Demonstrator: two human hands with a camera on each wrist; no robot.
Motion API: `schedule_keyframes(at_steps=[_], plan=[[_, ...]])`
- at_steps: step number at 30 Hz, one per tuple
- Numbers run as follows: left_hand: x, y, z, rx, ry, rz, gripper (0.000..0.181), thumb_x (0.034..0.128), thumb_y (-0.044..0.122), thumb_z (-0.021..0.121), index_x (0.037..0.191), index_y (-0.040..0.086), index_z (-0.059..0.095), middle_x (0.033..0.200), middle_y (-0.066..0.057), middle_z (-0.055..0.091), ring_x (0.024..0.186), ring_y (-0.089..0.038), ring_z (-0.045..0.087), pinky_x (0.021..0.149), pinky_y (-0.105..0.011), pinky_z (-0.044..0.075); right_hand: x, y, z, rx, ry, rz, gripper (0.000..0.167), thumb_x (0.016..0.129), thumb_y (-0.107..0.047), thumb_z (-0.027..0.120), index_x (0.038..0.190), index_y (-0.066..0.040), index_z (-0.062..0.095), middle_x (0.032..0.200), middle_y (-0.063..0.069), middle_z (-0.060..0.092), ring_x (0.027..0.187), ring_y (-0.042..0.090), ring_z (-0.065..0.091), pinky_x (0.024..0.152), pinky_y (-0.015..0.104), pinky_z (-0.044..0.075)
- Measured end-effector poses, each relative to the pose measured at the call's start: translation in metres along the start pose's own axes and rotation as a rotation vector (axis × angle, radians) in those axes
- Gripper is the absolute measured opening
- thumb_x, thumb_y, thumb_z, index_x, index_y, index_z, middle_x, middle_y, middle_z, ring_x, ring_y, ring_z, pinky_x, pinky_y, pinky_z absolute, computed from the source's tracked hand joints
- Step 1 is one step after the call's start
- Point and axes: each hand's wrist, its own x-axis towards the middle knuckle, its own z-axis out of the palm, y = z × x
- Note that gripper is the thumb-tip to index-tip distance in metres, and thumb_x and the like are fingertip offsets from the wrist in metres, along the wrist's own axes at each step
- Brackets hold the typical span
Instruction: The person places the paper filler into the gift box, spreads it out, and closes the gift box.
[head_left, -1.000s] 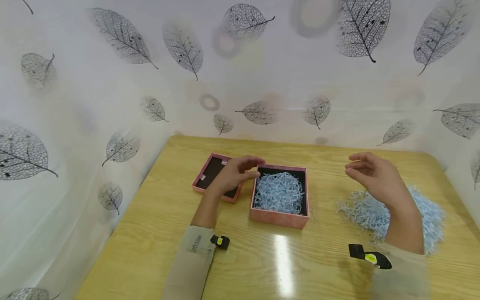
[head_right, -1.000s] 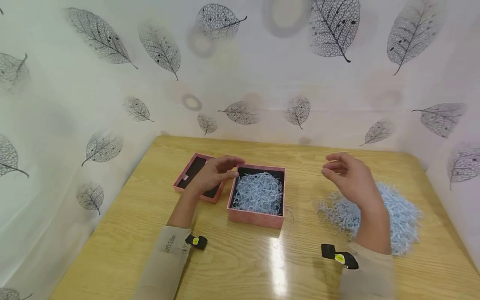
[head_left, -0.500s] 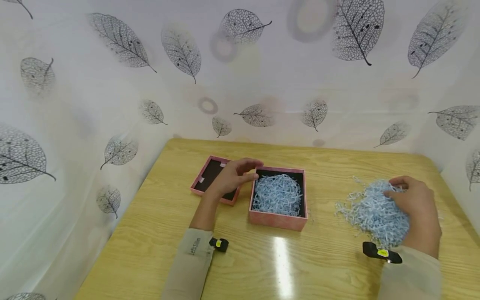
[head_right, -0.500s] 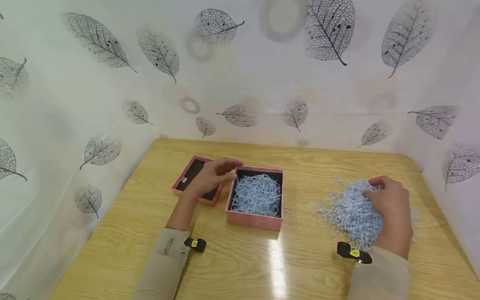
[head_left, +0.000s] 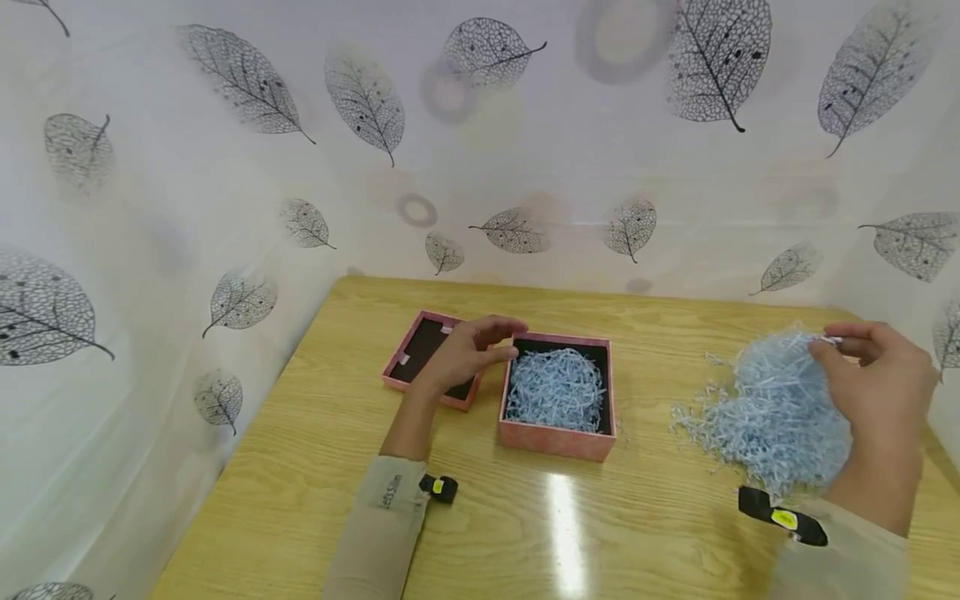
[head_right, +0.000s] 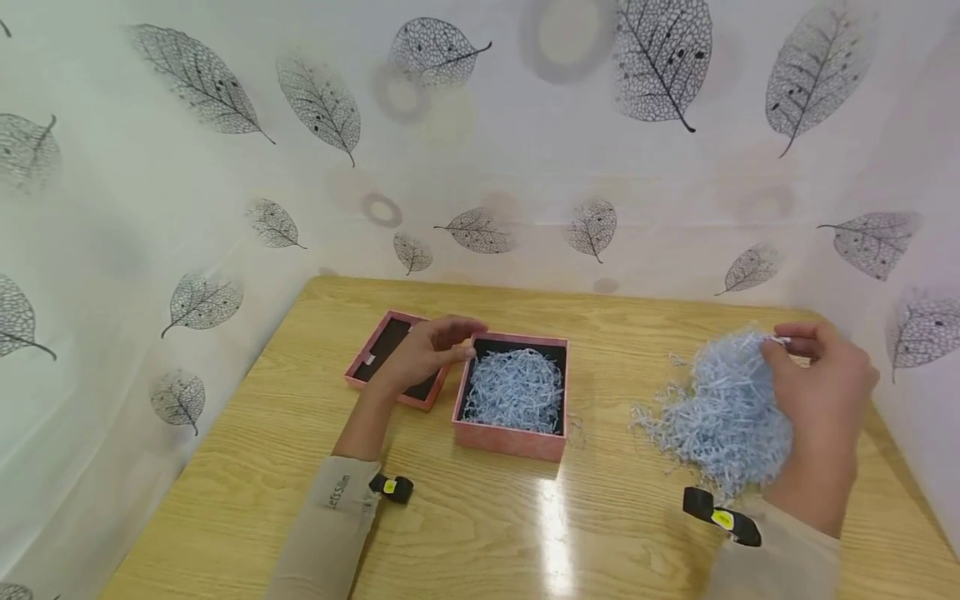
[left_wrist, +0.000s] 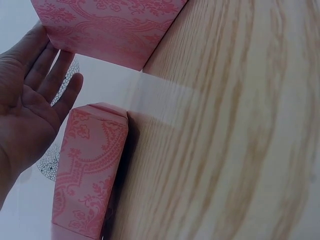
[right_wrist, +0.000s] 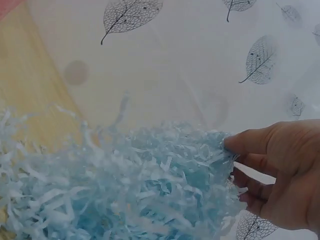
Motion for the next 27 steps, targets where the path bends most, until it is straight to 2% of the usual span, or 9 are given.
schedule_keyframes(at_steps=[2,3,5,8,12,15,21,23,27], plan=[[-0.001,0.000,0.000,0.001,0.000,-0.001,0.039,0.1028,0.022,0.073,0.141,0.021,0.067,0.140,0.001,0.068,0.141,-0.019,0.055,0.119,-0.054,0.041,-0.006,-0.009,-0.003,0.065,0.075,-0.010,0.017,0.107,-0.030,0.062,0.117,-0.044,0.061,0.089,-0.033,0.045,0.090,-0.007,0.045,0.089,0.026,0.041],[-0.001,0.000,0.000,0.003,0.000,0.000,0.039,0.1029,0.022,0.073,0.141,0.020,0.067,0.140,0.001,0.068,0.142,-0.019,0.055,0.119,-0.054,0.041,-0.009,-0.014,-0.004,0.089,0.118,-0.026,0.018,0.107,-0.030,0.063,0.116,-0.045,0.061,0.090,-0.035,0.045,0.086,-0.013,0.040,0.086,0.021,0.038],[-0.001,0.000,-0.001,0.007,0.000,0.000,0.039,0.1030,0.023,0.073,0.142,0.020,0.067,0.140,0.001,0.068,0.142,-0.019,0.055,0.119,-0.054,0.041,-0.013,-0.022,-0.006,0.125,0.186,-0.067,0.019,0.106,-0.028,0.064,0.117,-0.044,0.063,0.092,-0.036,0.045,0.088,-0.015,0.039,0.087,0.018,0.034],[-0.001,0.001,-0.001,0.012,0.003,0.002,0.039,0.1030,0.024,0.073,0.142,0.021,0.067,0.140,0.002,0.068,0.141,-0.018,0.055,0.119,-0.052,0.042,-0.019,-0.031,-0.009,0.141,0.234,-0.089,0.021,0.106,-0.028,0.064,0.120,-0.043,0.067,0.094,-0.038,0.044,0.089,-0.014,0.036,0.084,0.017,0.032],[-0.002,0.000,0.000,0.008,0.004,-0.003,0.039,0.1028,0.024,0.073,0.141,0.022,0.067,0.140,0.002,0.068,0.141,-0.018,0.055,0.119,-0.052,0.042,-0.024,-0.038,-0.008,0.174,0.273,-0.172,0.025,0.106,-0.026,0.067,0.130,-0.027,0.073,0.098,-0.038,0.047,0.088,-0.013,0.041,0.077,0.015,0.033],[-0.002,-0.001,0.000,0.003,0.002,-0.010,0.039,0.1027,0.024,0.073,0.141,0.023,0.067,0.140,0.002,0.067,0.142,-0.017,0.055,0.119,-0.052,0.043,-0.027,-0.044,-0.005,0.222,0.306,-0.256,0.026,0.104,-0.023,0.070,0.129,-0.020,0.075,0.098,-0.036,0.051,0.088,-0.013,0.046,0.077,0.015,0.034],[-0.001,-0.002,0.000,0.010,0.008,-0.005,0.039,0.1025,0.025,0.073,0.141,0.023,0.068,0.140,0.002,0.067,0.141,-0.017,0.055,0.119,-0.051,0.043,-0.042,-0.065,-0.001,0.335,0.305,-0.446,0.022,0.101,-0.006,0.072,0.122,-0.003,0.076,0.093,-0.031,0.058,0.085,-0.009,0.053,0.077,0.013,0.040],[0.000,-0.003,0.000,0.010,0.011,-0.003,0.038,0.1025,0.025,0.073,0.141,0.023,0.068,0.140,0.003,0.068,0.140,-0.017,0.056,0.119,-0.051,0.043,-0.048,-0.072,-0.001,0.385,0.277,-0.499,0.022,0.099,-0.001,0.071,0.121,0.002,0.075,0.094,-0.028,0.061,0.085,-0.007,0.057,0.077,0.013,0.043],[0.000,-0.003,-0.001,0.011,0.006,-0.001,0.038,0.1024,0.027,0.073,0.140,0.025,0.068,0.139,0.004,0.067,0.140,-0.016,0.055,0.118,-0.051,0.044,-0.056,-0.080,-0.003,0.560,0.203,-0.556,0.024,0.096,0.006,0.071,0.121,0.010,0.071,0.099,-0.014,0.069,0.087,0.003,0.062,0.082,0.016,0.049]])
